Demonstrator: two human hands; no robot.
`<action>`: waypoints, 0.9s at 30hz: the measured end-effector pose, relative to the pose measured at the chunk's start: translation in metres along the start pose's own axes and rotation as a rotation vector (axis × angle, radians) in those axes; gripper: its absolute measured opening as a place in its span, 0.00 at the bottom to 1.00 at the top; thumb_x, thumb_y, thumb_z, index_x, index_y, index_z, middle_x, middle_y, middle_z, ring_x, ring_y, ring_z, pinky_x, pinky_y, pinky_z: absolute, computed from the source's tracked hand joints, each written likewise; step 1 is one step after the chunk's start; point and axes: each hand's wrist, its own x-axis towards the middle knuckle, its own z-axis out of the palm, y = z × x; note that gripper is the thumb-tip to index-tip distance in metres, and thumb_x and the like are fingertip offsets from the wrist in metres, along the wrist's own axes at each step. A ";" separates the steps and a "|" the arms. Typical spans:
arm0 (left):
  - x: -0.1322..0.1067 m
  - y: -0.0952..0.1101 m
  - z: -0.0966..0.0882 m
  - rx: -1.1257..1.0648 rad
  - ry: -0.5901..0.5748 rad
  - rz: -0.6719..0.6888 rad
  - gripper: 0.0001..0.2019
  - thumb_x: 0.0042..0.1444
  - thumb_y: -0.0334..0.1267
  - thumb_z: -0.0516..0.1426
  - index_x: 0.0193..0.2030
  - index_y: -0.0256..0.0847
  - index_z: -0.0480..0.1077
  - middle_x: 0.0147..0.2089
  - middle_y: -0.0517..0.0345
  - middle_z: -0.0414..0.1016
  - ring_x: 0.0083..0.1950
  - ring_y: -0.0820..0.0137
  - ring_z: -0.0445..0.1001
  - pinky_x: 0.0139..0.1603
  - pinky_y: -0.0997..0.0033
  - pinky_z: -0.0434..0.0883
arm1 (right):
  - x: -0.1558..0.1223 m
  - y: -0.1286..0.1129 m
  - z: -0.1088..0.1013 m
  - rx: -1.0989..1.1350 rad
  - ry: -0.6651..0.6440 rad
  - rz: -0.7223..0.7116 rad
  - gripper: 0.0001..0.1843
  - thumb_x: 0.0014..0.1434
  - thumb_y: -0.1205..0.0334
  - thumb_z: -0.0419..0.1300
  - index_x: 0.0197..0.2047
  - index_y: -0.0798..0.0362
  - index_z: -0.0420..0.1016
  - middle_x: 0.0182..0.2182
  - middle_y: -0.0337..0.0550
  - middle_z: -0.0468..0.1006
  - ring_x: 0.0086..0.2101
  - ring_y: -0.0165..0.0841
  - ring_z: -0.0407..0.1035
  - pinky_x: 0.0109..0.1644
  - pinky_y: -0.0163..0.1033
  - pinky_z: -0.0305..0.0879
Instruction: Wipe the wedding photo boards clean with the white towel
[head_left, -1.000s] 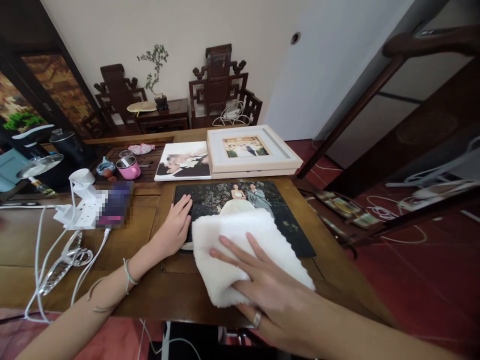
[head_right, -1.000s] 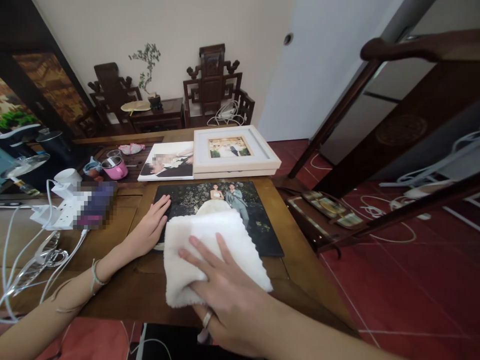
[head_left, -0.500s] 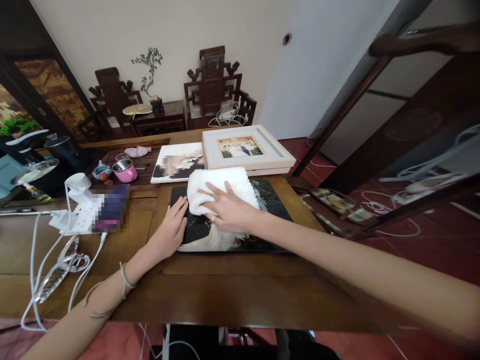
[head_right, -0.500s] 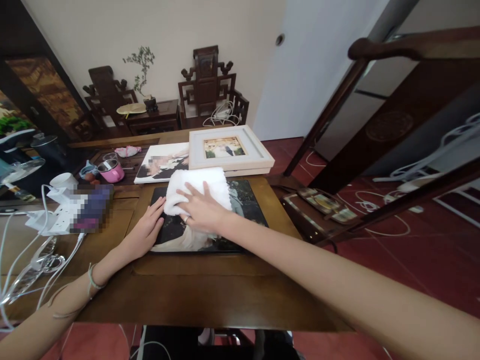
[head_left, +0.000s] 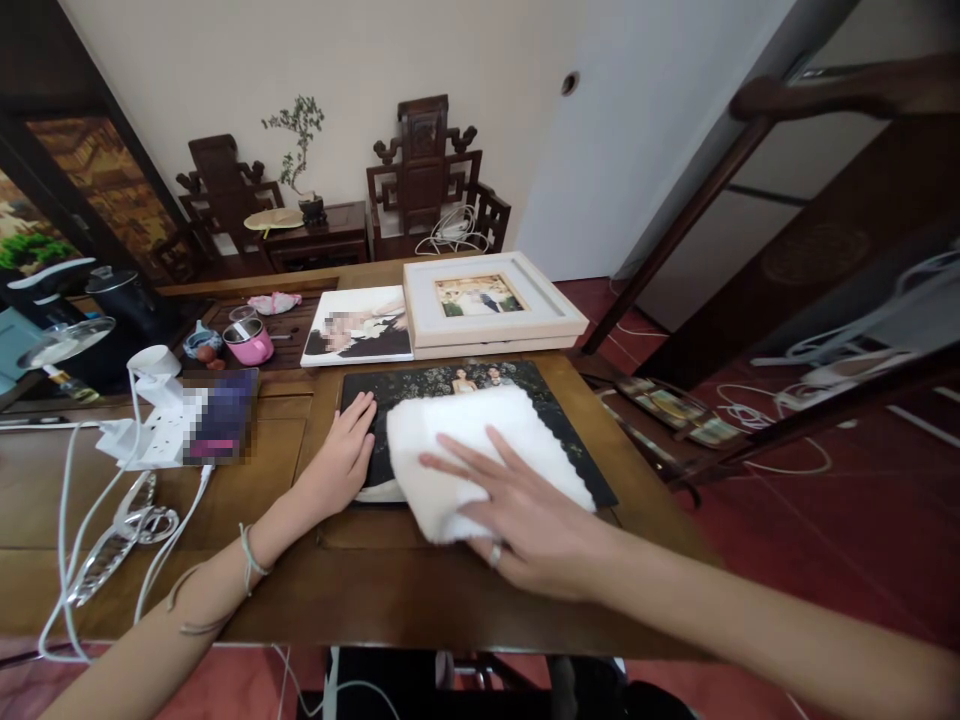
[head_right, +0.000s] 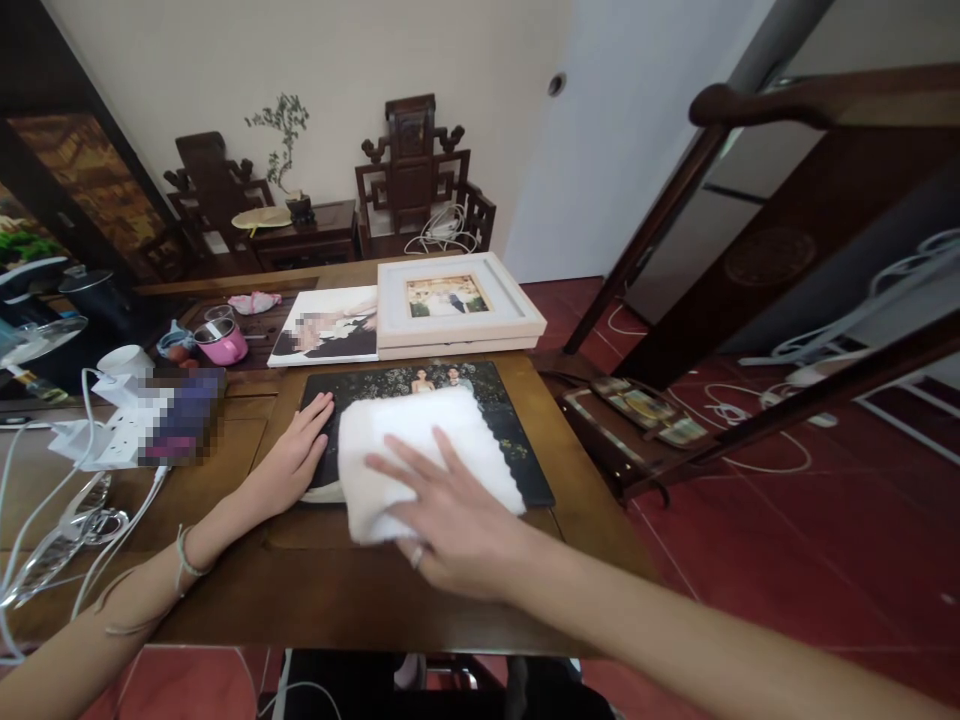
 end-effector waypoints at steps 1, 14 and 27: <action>0.000 0.000 0.000 -0.006 0.003 0.001 0.24 0.66 0.36 0.40 0.68 0.35 0.50 0.72 0.42 0.47 0.73 0.61 0.42 0.69 0.47 0.45 | 0.007 0.010 -0.003 -0.020 0.015 0.033 0.15 0.56 0.68 0.53 0.43 0.51 0.77 0.66 0.49 0.55 0.66 0.49 0.40 0.63 0.72 0.34; 0.004 0.010 -0.014 -0.223 0.261 -0.054 0.26 0.68 0.45 0.40 0.70 0.41 0.48 0.73 0.54 0.46 0.73 0.68 0.44 0.71 0.59 0.44 | 0.053 -0.001 -0.004 0.041 -0.041 -0.201 0.18 0.58 0.64 0.53 0.51 0.49 0.74 0.65 0.48 0.57 0.66 0.47 0.39 0.62 0.71 0.28; 0.001 0.006 -0.003 0.015 -0.014 -0.016 0.23 0.66 0.37 0.42 0.67 0.34 0.54 0.71 0.43 0.49 0.73 0.61 0.44 0.69 0.46 0.45 | 0.015 0.030 -0.011 0.138 0.092 0.028 0.15 0.64 0.61 0.48 0.44 0.54 0.75 0.61 0.53 0.64 0.64 0.42 0.49 0.68 0.58 0.34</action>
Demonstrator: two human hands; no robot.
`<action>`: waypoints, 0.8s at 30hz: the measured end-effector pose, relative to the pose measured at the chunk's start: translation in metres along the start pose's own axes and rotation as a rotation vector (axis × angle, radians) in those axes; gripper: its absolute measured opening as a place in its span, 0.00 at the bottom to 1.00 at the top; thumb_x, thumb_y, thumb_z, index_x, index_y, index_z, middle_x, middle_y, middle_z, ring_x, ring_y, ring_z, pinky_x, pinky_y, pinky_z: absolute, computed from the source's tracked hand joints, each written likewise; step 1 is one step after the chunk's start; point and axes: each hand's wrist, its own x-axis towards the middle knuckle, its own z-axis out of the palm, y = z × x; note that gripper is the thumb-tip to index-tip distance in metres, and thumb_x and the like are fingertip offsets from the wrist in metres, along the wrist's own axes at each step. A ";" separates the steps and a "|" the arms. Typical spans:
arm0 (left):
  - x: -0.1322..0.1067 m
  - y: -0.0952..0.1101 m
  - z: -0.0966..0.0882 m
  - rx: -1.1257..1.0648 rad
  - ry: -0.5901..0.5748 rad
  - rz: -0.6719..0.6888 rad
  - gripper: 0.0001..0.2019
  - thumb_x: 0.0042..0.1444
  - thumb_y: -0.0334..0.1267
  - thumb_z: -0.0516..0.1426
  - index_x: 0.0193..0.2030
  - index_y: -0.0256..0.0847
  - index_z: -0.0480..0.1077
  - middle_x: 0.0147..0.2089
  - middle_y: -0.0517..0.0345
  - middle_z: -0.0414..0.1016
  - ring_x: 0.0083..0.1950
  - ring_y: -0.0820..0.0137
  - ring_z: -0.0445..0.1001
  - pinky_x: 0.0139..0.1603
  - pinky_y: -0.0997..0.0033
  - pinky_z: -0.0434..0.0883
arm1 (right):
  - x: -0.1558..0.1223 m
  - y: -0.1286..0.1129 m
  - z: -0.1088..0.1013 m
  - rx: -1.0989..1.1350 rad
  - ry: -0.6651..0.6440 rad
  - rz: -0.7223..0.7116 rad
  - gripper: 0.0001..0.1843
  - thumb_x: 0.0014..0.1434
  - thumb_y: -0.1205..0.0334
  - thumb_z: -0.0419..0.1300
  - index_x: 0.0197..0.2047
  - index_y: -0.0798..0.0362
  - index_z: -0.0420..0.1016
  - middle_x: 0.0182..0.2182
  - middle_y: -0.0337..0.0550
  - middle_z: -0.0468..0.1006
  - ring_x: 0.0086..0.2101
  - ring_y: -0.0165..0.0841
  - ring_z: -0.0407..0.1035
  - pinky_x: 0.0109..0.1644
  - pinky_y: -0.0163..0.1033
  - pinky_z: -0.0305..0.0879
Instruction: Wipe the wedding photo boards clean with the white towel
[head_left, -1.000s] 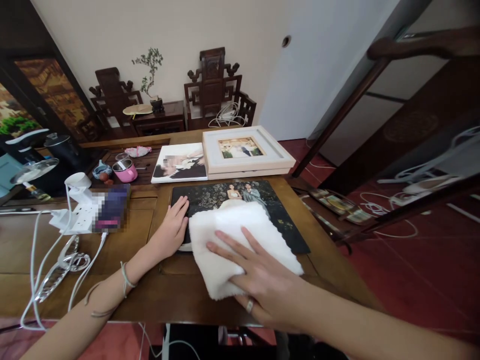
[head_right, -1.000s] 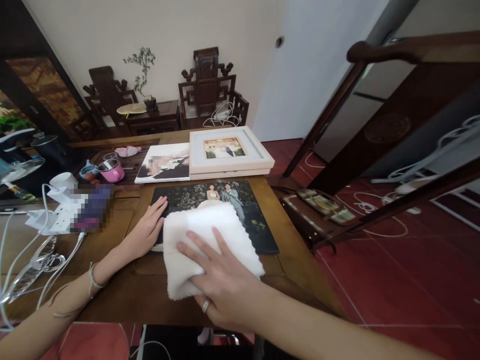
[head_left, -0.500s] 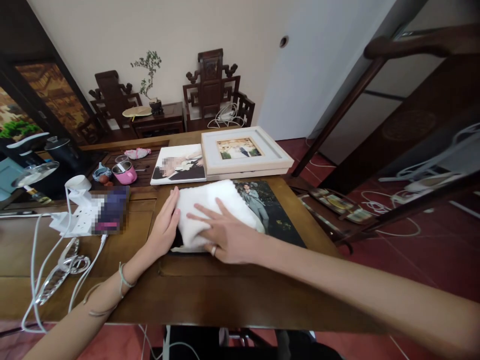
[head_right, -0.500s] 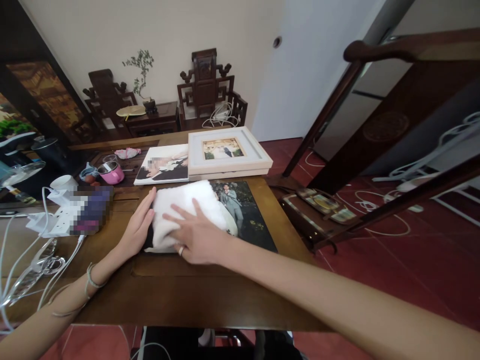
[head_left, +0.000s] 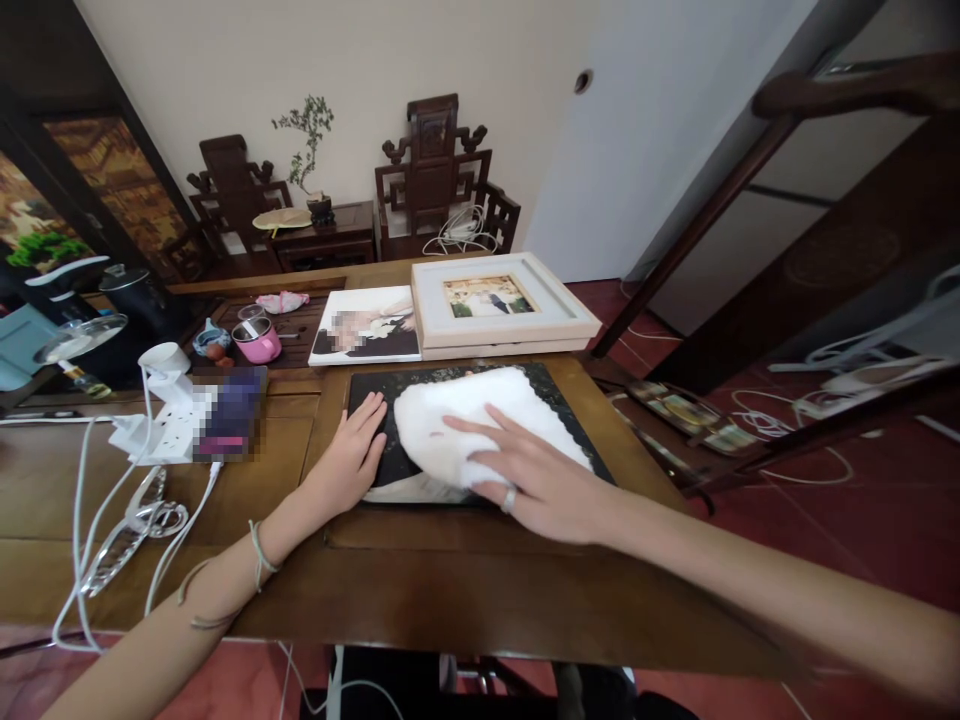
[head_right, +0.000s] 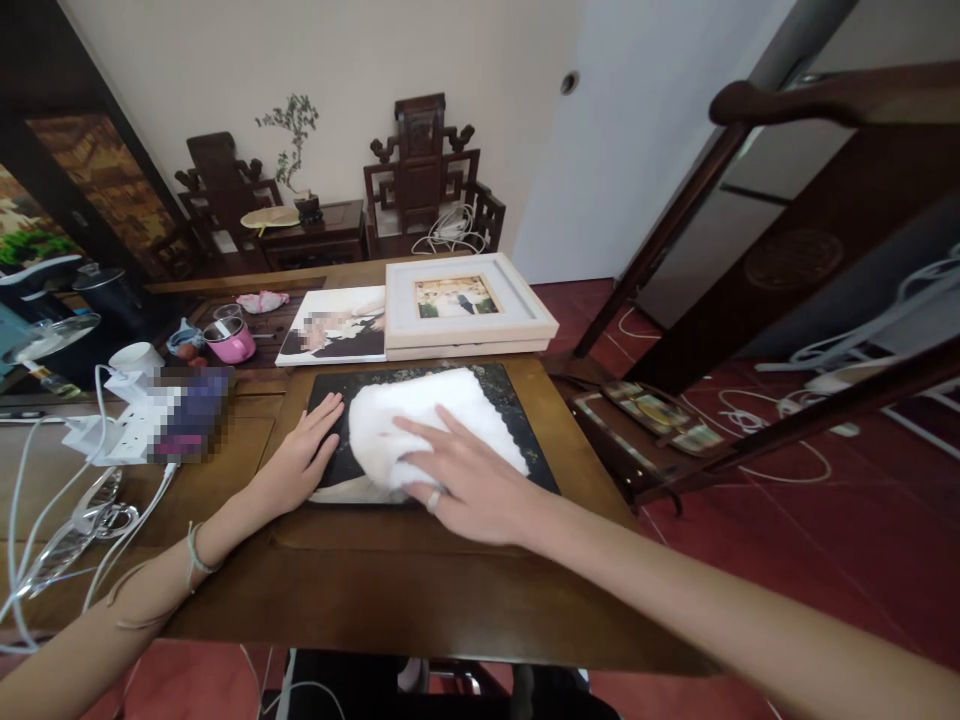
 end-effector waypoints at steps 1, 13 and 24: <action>0.000 0.000 0.000 0.000 0.000 0.003 0.23 0.66 0.36 0.41 0.67 0.35 0.53 0.71 0.43 0.49 0.73 0.61 0.44 0.69 0.47 0.45 | 0.010 0.003 0.000 0.011 0.028 0.056 0.17 0.65 0.60 0.47 0.46 0.54 0.75 0.61 0.51 0.65 0.64 0.42 0.50 0.68 0.58 0.35; 0.000 -0.002 0.001 0.010 0.015 0.008 0.23 0.66 0.36 0.41 0.67 0.36 0.53 0.70 0.43 0.52 0.72 0.59 0.47 0.68 0.44 0.46 | 0.135 0.000 -0.009 0.304 0.091 0.218 0.19 0.65 0.57 0.47 0.47 0.56 0.75 0.50 0.51 0.77 0.51 0.45 0.69 0.54 0.44 0.62; -0.001 -0.001 0.000 -0.002 0.009 0.008 0.23 0.66 0.36 0.41 0.67 0.36 0.53 0.71 0.44 0.50 0.73 0.62 0.45 0.69 0.46 0.46 | 0.038 0.062 -0.038 0.274 0.197 0.515 0.25 0.61 0.45 0.47 0.45 0.54 0.77 0.52 0.50 0.76 0.51 0.52 0.68 0.57 0.56 0.59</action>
